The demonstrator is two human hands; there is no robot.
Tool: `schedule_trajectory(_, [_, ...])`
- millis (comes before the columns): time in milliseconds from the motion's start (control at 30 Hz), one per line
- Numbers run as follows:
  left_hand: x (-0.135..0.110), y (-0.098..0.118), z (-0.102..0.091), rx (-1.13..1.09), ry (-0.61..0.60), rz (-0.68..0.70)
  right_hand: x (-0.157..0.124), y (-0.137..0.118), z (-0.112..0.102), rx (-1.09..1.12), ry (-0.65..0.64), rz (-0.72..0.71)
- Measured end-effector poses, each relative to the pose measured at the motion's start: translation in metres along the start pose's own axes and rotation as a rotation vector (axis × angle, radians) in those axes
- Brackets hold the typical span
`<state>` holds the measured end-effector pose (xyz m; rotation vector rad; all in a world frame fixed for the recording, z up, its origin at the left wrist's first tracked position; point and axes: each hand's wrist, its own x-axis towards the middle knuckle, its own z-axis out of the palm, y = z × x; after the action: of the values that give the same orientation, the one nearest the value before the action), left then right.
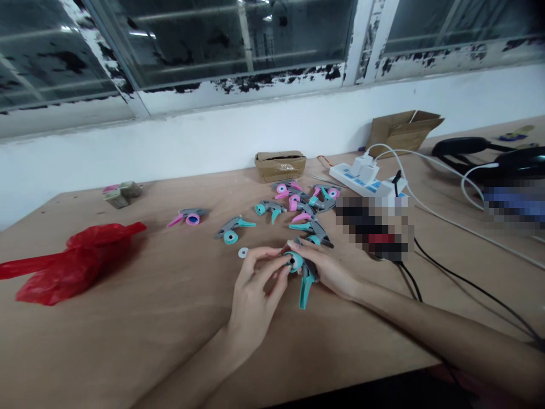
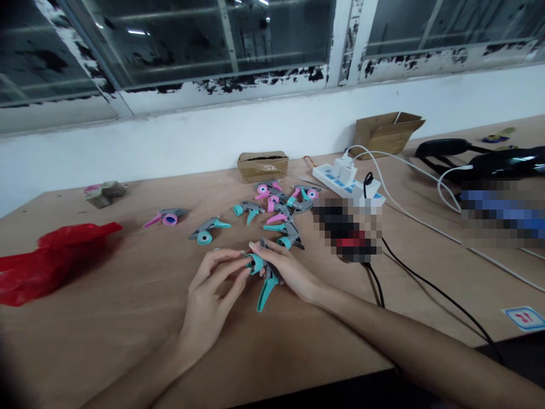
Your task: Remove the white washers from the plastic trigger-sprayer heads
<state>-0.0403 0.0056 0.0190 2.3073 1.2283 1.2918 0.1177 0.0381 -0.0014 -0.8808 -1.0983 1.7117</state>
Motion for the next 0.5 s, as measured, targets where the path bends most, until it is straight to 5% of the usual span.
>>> schedule_trajectory(267, [0.0051, 0.0043, -0.0059, -0.099, -0.115, -0.081, 0.0028, 0.0002, -0.0030, -0.059, 0.015, 0.044])
schedule_trajectory(500, [0.0050, -0.0036, -0.0059, 0.043, -0.109, 0.020, 0.0004, -0.0013, 0.0018, -0.080, -0.001, 0.051])
